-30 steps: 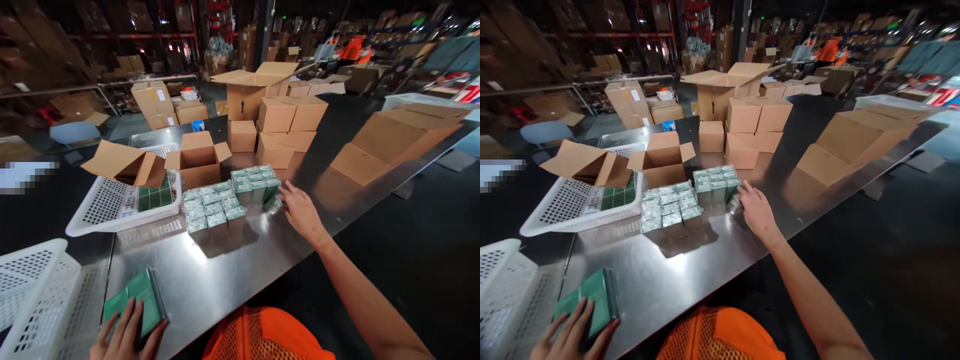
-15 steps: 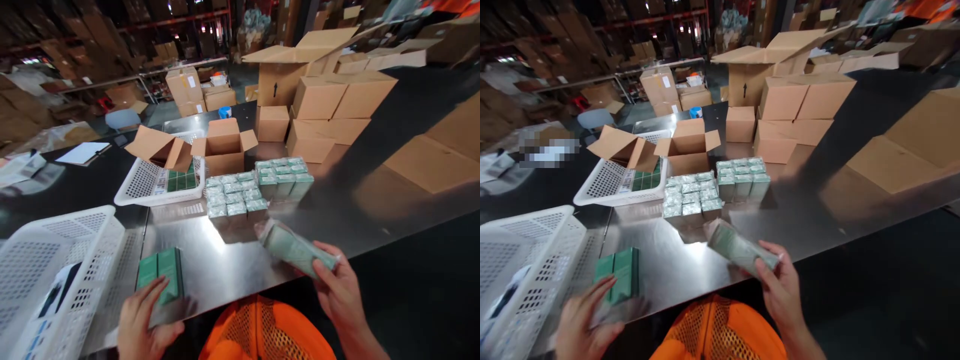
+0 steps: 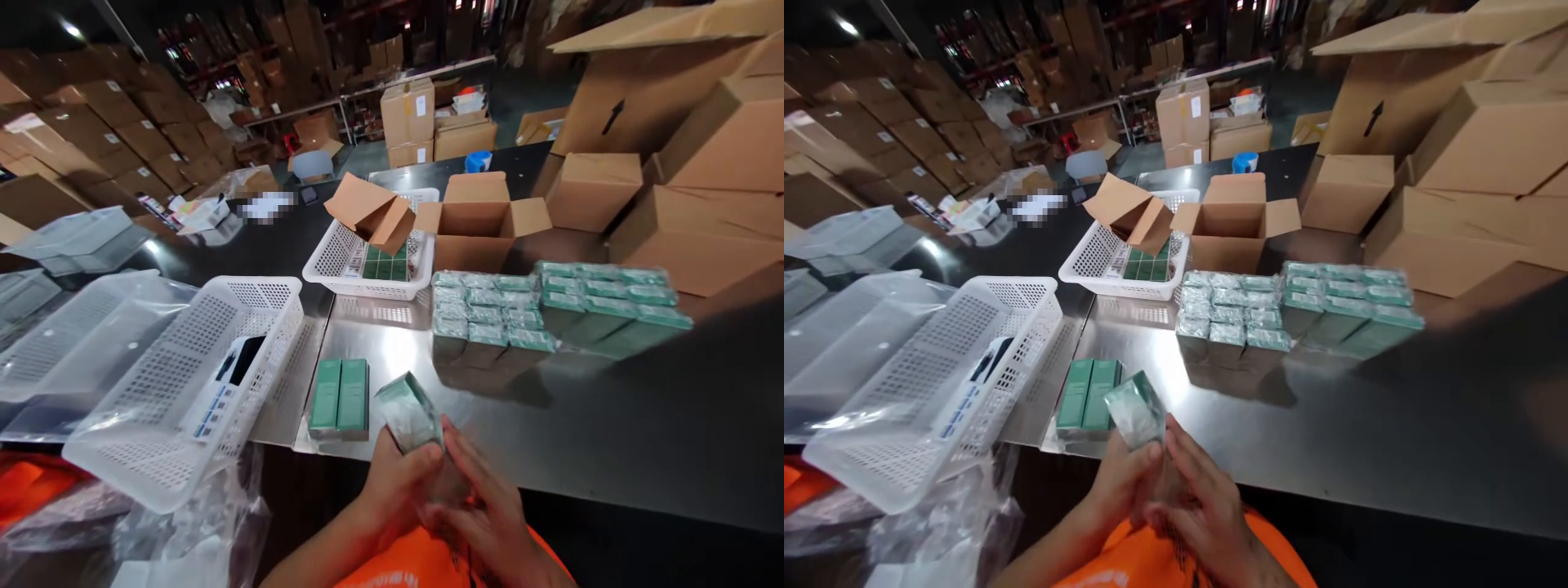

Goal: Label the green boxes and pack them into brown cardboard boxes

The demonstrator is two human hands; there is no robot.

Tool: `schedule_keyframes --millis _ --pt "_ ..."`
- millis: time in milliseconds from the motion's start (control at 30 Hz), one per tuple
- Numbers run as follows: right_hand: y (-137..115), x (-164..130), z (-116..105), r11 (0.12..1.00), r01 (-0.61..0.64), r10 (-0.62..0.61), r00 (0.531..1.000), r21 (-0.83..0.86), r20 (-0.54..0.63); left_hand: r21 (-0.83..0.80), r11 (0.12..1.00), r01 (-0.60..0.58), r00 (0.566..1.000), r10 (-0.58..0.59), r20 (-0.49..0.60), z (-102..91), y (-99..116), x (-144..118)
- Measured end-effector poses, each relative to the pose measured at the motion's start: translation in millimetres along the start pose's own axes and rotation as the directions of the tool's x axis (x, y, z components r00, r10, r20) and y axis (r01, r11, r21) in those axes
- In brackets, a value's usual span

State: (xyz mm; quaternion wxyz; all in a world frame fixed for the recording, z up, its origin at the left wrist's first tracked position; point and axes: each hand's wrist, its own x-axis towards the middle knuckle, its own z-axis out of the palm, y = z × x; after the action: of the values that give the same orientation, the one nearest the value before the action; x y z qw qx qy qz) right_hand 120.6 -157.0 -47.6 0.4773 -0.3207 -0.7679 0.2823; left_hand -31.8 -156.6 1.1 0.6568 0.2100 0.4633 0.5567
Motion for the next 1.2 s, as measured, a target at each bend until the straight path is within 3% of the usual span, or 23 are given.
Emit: schedule_keyframes --millis 133,267,333,400,433,500,567,633,667,733,833,933,1033,1133,1200 --pt "-7 10 9 0.997 -0.021 0.005 0.981 -0.080 -0.193 0.112 0.994 0.016 0.994 -0.028 0.107 -3.7 -3 -3" --pt "-13 17 20 0.990 -0.088 0.065 0.978 -0.109 -0.199 0.280 0.959 -0.030 0.971 -0.039 0.238 -22.7 13 -1" --pt "-10 18 26 0.990 -0.089 0.067 0.980 -0.109 -0.189 0.519 0.844 -0.134 0.956 -0.028 0.291 -35.5 26 -9" --pt "-3 18 35 0.989 -0.094 0.070 0.978 -0.113 -0.195 0.789 0.561 -0.252 0.954 0.009 0.299 -51.9 49 -27" --pt "1 17 39 0.988 -0.108 0.084 0.976 -0.112 -0.199 0.884 0.373 -0.282 0.957 0.046 0.286 -62.3 66 -37" --pt "12 16 49 0.982 -0.167 0.147 0.970 -0.093 -0.192 0.953 0.155 -0.258 0.937 0.279 0.208 -88.5 111 -53" --pt "20 14 57 0.973 -0.220 0.208 0.965 -0.062 -0.163 0.997 -0.018 -0.073 0.865 0.496 0.072 -120.2 164 -54" --pt "25 12 61 0.972 -0.231 0.225 0.967 -0.043 -0.121 0.965 -0.159 0.206 0.858 0.504 -0.100 -152.7 212 -35" --pt "25 11 62 0.976 -0.213 0.208 0.974 -0.047 -0.091 0.949 -0.174 0.264 0.886 0.433 -0.167 -167.7 229 -21" --pt "25 10 63 0.986 -0.147 0.146 0.989 -0.078 -0.017 0.954 -0.127 0.273 0.930 0.290 -0.228 -192.7 249 12" --pt "23 9 61 0.987 -0.039 0.046 0.998 -0.155 0.040 0.952 -0.104 0.287 0.947 0.184 -0.265 -214.7 246 52" --pt "22 11 58 0.972 0.016 -0.016 1.000 -0.236 0.002 0.945 -0.107 0.310 0.944 0.155 -0.292 -218.3 239 65" --pt "25 13 57 0.952 0.072 -0.076 0.997 -0.298 0.000 0.943 -0.140 0.303 0.921 0.297 -0.252 -204.0 246 49" --pt "29 10 55 0.940 0.110 -0.111 0.994 -0.324 0.014 0.918 -0.211 0.336 0.817 0.550 -0.173 -171.7 243 12" --pt "30 7 54 0.944 0.111 -0.111 0.994 -0.310 0.017 0.915 -0.235 0.327 0.737 0.670 -0.091 -143.3 217 -15"
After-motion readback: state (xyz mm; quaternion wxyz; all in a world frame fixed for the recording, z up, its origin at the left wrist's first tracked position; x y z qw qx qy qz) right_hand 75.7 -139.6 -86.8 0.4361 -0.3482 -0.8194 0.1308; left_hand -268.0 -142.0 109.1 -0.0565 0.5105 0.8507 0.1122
